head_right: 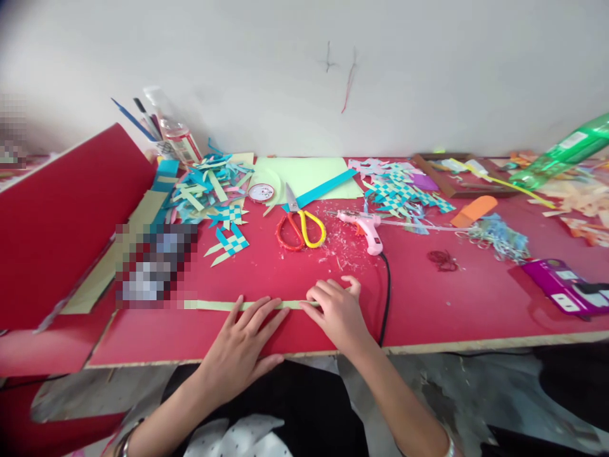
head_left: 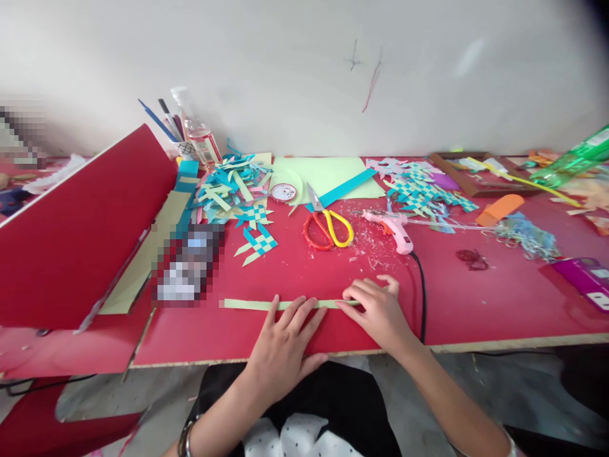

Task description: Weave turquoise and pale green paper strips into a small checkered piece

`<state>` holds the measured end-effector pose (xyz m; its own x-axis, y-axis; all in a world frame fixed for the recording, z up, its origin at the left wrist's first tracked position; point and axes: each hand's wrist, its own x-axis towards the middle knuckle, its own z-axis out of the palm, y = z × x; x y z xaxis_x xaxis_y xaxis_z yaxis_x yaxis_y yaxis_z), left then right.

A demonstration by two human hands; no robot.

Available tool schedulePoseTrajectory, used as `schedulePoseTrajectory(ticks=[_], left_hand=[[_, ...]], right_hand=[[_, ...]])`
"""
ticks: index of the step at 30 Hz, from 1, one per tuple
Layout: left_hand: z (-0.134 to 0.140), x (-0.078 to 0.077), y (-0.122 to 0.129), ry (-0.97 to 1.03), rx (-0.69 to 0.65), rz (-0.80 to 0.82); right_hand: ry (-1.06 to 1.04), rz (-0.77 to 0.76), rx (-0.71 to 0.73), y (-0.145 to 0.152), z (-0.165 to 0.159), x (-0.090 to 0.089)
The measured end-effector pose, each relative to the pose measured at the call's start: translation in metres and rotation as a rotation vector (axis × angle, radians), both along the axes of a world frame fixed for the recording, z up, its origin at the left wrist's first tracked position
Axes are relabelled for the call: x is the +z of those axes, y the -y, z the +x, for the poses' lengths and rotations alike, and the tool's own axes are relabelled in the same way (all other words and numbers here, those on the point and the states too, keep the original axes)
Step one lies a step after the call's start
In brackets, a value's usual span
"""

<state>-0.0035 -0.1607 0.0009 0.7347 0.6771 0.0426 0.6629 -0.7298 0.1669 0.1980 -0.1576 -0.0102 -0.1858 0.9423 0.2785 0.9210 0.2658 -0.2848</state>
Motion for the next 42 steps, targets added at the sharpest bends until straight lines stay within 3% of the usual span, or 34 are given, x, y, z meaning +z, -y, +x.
schedulePoseTrajectory(ticks=[14, 20, 29, 36, 39, 42], left_hand=[[0.001, -0.002, 0.001, 0.017, 0.017, 0.028], [0.000, 0.001, 0.002, 0.043, 0.016, 0.060], [0.002, -0.007, 0.006, 0.097, 0.055, 0.143], [0.007, -0.010, 0.011, 0.119, 0.104, 0.203], [0.008, -0.013, 0.013, 0.121, 0.114, 0.247], [0.008, -0.015, 0.013, 0.125, 0.116, 0.262]], right_hand=[[0.100, 0.017, -0.132, 0.016, 0.043, 0.001], [0.082, 0.019, -0.153, 0.016, 0.048, -0.004], [0.149, 0.130, -0.253, 0.019, 0.050, -0.010], [0.244, 0.247, -0.289, 0.023, 0.040, -0.004], [0.246, 0.313, -0.211, 0.036, 0.019, -0.002], [0.247, 0.235, -0.014, 0.053, -0.013, -0.007]])
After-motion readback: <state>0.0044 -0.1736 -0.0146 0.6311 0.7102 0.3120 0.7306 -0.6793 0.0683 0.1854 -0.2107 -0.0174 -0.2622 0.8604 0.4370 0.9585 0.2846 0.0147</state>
